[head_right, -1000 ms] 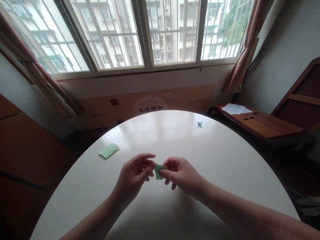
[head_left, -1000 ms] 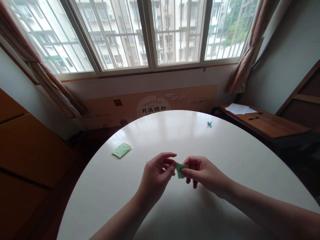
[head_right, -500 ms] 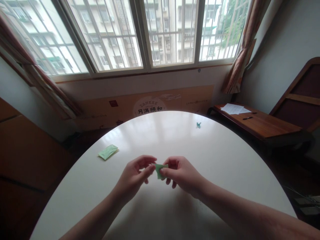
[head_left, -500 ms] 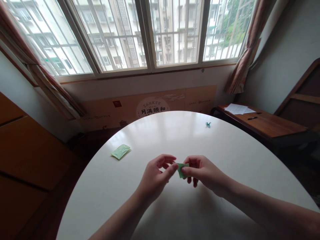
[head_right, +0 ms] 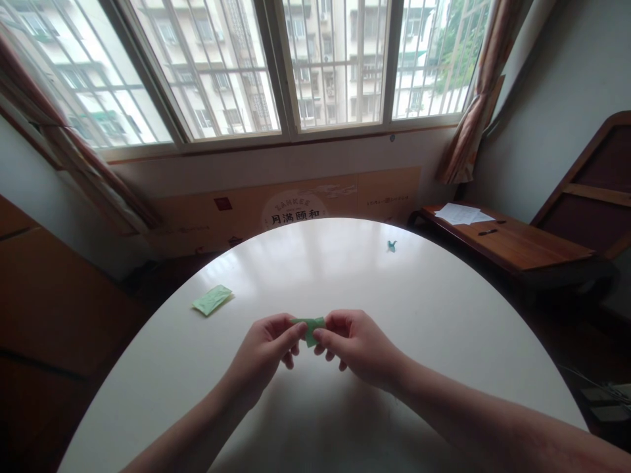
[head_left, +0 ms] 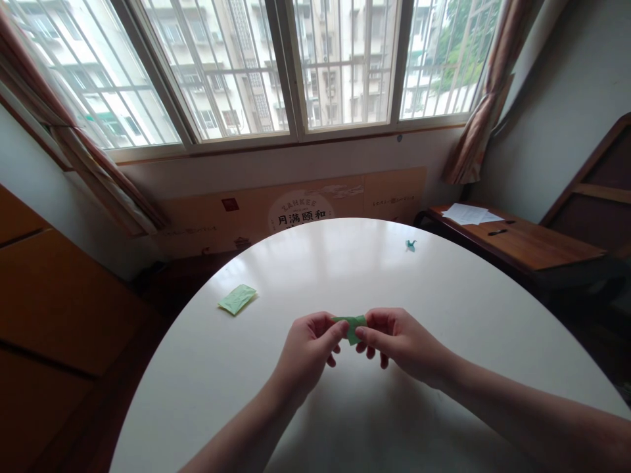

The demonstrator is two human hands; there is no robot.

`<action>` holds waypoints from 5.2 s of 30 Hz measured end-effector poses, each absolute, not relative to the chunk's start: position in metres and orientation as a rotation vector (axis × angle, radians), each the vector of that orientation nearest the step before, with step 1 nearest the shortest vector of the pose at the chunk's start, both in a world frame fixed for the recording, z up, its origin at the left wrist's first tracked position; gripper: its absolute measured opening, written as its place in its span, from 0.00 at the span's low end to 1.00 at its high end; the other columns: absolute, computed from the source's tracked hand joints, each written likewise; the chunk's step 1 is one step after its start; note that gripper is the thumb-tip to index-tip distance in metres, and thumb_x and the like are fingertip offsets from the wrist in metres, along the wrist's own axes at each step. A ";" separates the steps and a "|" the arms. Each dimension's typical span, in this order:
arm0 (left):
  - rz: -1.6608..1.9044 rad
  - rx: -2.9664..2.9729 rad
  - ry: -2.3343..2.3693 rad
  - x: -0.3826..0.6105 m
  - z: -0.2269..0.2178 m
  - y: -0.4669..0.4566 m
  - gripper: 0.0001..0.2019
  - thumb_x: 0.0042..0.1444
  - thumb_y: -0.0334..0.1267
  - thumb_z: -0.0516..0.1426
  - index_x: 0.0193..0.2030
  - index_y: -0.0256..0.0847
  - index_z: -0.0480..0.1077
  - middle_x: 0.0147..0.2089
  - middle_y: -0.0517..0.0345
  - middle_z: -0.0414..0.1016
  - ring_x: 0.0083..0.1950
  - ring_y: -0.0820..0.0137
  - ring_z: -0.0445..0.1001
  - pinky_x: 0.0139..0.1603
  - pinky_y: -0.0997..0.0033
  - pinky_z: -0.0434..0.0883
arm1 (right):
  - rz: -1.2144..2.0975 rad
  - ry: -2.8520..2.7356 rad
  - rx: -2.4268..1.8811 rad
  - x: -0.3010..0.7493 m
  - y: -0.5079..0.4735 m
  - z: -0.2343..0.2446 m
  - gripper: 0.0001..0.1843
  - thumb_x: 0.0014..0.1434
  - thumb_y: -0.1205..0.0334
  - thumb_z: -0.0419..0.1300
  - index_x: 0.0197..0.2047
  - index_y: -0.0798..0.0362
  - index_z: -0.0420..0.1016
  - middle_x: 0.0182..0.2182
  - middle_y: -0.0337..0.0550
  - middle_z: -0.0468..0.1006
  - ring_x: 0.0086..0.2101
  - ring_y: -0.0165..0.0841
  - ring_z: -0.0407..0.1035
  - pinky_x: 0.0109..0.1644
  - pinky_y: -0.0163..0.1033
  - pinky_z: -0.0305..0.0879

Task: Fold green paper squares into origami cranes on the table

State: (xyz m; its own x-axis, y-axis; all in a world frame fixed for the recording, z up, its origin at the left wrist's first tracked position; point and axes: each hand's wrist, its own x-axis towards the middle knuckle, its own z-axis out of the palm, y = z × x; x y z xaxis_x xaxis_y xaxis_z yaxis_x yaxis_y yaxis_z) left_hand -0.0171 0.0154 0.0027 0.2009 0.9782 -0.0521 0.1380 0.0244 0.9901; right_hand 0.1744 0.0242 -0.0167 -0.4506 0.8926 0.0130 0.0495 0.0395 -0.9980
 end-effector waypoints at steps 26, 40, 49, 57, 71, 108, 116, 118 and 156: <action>0.912 1.666 1.268 -0.029 0.006 0.024 0.14 0.54 0.46 0.63 0.25 0.37 0.77 0.22 0.57 0.72 0.25 0.71 0.65 0.27 0.74 0.61 | 1.297 -1.802 -1.006 0.176 0.021 -0.005 0.13 0.65 0.57 0.59 0.31 0.54 0.73 0.27 0.40 0.76 0.29 0.32 0.71 0.27 0.32 0.62; 0.813 1.691 1.174 -0.028 0.003 0.022 0.15 0.56 0.48 0.62 0.35 0.35 0.76 0.29 0.56 0.74 0.30 0.69 0.69 0.31 0.73 0.64 | 1.353 -1.775 -1.018 0.186 0.033 -0.008 0.15 0.64 0.53 0.59 0.32 0.55 0.72 0.26 0.41 0.74 0.27 0.32 0.69 0.23 0.32 0.63; 0.745 1.496 1.124 -0.015 0.001 0.014 0.08 0.48 0.39 0.62 0.25 0.36 0.71 0.23 0.61 0.68 0.26 0.73 0.64 0.27 0.74 0.58 | 1.111 -2.008 -0.952 0.183 0.024 -0.008 0.11 0.64 0.60 0.60 0.32 0.55 0.76 0.26 0.41 0.77 0.27 0.30 0.68 0.28 0.33 0.61; 0.741 1.402 1.136 -0.014 0.006 0.013 0.06 0.44 0.37 0.60 0.24 0.37 0.69 0.20 0.64 0.66 0.21 0.78 0.57 0.22 0.76 0.52 | 1.050 -2.058 -0.964 0.185 0.023 -0.003 0.13 0.64 0.58 0.60 0.30 0.54 0.77 0.24 0.39 0.77 0.25 0.28 0.66 0.27 0.31 0.58; 0.808 1.348 1.201 -0.026 0.014 0.021 0.05 0.42 0.36 0.57 0.27 0.38 0.70 0.20 0.64 0.66 0.19 0.78 0.56 0.18 0.78 0.51 | 1.047 -2.052 -0.996 0.187 0.026 0.000 0.11 0.63 0.60 0.60 0.30 0.55 0.76 0.24 0.40 0.76 0.25 0.29 0.66 0.27 0.32 0.59; 0.652 1.713 1.155 -0.021 0.013 0.010 0.14 0.59 0.48 0.58 0.34 0.37 0.72 0.31 0.56 0.73 0.28 0.72 0.68 0.22 0.78 0.63 | 1.199 -2.041 -0.988 0.186 0.026 0.000 0.11 0.62 0.59 0.63 0.31 0.56 0.78 0.25 0.41 0.79 0.26 0.30 0.70 0.29 0.32 0.61; 0.702 1.617 1.224 -0.023 0.004 0.017 0.17 0.58 0.50 0.59 0.28 0.37 0.70 0.23 0.62 0.67 0.20 0.76 0.63 0.19 0.77 0.60 | 1.451 -1.933 -0.992 0.189 0.032 -0.001 0.13 0.62 0.54 0.64 0.35 0.57 0.79 0.25 0.42 0.79 0.25 0.30 0.70 0.26 0.32 0.64; 0.709 1.600 1.212 -0.024 0.002 0.019 0.17 0.57 0.51 0.59 0.28 0.37 0.70 0.23 0.62 0.67 0.21 0.76 0.63 0.19 0.77 0.61 | 1.491 -1.918 -0.981 0.191 0.034 -0.002 0.14 0.62 0.53 0.64 0.36 0.57 0.79 0.25 0.42 0.79 0.26 0.31 0.71 0.26 0.32 0.65; 0.916 1.211 1.248 -0.019 0.004 0.018 0.18 0.56 0.52 0.59 0.34 0.36 0.71 0.33 0.55 0.70 0.31 0.71 0.68 0.21 0.79 0.64 | 0.624 -1.761 -0.755 0.187 0.036 -0.014 0.02 0.60 0.64 0.66 0.35 0.51 0.80 0.35 0.46 0.78 0.34 0.35 0.74 0.29 0.36 0.70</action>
